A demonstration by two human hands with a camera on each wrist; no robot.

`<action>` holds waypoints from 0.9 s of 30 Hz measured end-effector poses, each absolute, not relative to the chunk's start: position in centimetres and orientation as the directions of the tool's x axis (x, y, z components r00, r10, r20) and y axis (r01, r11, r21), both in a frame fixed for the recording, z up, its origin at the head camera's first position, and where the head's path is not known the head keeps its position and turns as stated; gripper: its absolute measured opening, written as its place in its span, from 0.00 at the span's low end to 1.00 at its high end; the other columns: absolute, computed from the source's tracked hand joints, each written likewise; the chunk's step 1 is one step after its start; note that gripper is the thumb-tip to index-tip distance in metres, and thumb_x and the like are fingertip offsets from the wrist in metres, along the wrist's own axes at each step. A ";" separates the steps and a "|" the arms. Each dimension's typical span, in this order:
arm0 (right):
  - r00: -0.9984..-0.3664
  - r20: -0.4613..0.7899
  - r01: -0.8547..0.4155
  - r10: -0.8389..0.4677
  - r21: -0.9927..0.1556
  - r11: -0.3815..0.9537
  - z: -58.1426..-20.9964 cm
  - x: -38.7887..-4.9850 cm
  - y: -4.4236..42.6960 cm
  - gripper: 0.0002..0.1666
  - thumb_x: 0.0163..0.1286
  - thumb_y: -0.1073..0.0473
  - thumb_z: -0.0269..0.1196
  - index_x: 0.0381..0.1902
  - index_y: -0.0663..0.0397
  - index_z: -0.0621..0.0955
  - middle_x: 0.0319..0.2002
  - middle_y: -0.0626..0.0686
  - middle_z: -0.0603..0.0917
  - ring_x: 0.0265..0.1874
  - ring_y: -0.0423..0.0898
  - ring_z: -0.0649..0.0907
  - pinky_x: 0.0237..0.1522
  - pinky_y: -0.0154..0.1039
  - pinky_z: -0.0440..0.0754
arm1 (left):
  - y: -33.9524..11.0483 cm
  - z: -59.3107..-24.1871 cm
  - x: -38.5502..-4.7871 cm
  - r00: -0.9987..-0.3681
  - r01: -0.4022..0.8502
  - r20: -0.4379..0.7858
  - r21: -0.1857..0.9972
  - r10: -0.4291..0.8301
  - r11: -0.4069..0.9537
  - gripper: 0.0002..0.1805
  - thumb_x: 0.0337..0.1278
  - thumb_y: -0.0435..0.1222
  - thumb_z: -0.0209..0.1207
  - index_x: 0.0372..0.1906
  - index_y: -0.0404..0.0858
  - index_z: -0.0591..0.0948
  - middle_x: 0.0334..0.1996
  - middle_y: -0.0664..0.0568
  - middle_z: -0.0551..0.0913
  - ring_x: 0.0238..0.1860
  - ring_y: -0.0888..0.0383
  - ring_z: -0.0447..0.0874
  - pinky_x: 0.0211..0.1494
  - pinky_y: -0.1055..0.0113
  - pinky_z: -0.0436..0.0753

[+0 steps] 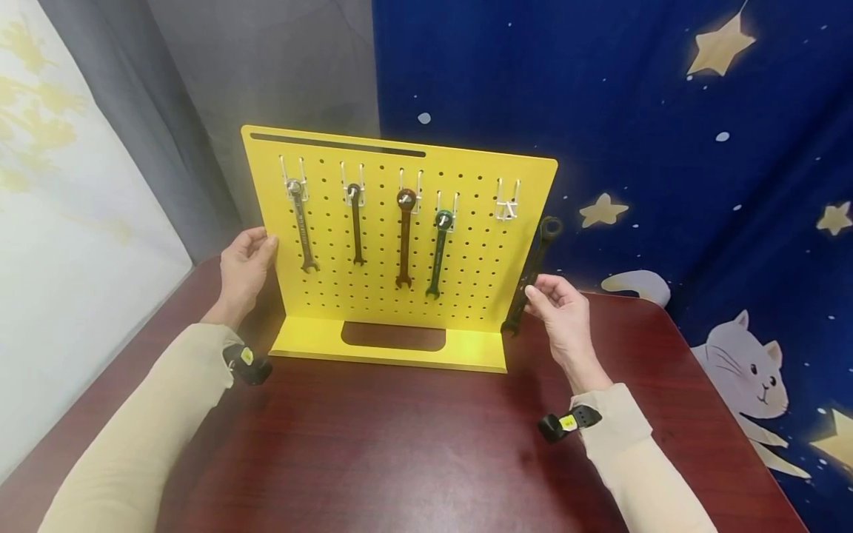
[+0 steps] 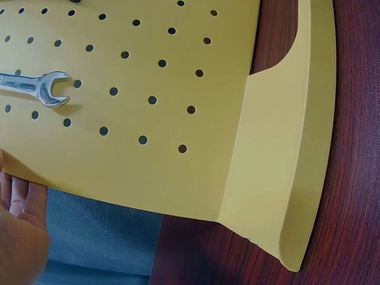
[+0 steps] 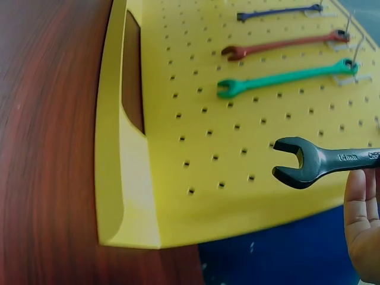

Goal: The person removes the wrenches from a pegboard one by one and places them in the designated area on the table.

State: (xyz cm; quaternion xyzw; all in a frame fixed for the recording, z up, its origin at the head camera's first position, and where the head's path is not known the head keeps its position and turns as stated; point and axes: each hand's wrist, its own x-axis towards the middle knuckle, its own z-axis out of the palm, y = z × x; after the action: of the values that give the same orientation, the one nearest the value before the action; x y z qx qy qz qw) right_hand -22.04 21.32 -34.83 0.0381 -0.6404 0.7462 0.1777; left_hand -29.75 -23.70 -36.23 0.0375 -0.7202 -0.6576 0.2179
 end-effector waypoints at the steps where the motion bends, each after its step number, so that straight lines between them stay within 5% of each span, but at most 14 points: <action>1: -0.936 0.272 -0.303 0.225 -0.946 -0.117 -35.0 -22.1 21.7 0.11 0.59 0.71 0.65 0.32 0.49 0.81 0.27 0.45 0.83 0.25 0.37 0.81 0.29 0.30 0.83 | -23.7 -36.2 -29.8 -0.902 0.231 0.265 0.963 -0.340 0.139 0.10 0.61 0.41 0.58 0.46 0.45 0.77 0.35 0.69 0.79 0.38 0.72 0.78 0.43 0.83 0.77; 19: -0.954 -0.070 0.052 0.293 -0.996 -0.071 -39.4 -23.1 27.0 0.08 0.64 0.71 0.60 0.32 0.52 0.77 0.21 0.42 0.80 0.19 0.35 0.80 0.27 0.27 0.82 | -23.7 -36.2 -29.7 -0.903 0.243 0.269 0.963 -0.336 0.116 0.08 0.61 0.39 0.59 0.45 0.46 0.77 0.35 0.67 0.80 0.38 0.71 0.78 0.43 0.83 0.76; 27: -0.959 -0.125 0.127 0.254 -0.992 -0.009 -40.8 -23.1 28.3 0.06 0.64 0.70 0.59 0.36 0.56 0.76 0.21 0.41 0.80 0.21 0.34 0.80 0.29 0.28 0.83 | -23.7 -36.2 -29.6 -0.902 0.233 0.276 0.959 -0.332 0.162 0.10 0.62 0.41 0.58 0.47 0.45 0.76 0.34 0.69 0.79 0.38 0.71 0.77 0.45 0.82 0.77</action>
State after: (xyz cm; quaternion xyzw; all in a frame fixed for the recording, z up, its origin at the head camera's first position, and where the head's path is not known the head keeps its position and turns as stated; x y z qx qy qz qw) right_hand -23.13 28.31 -40.77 -0.1355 -0.7025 0.6972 0.0456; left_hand -29.65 -23.70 -36.24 0.0339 -0.7301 -0.6465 0.2188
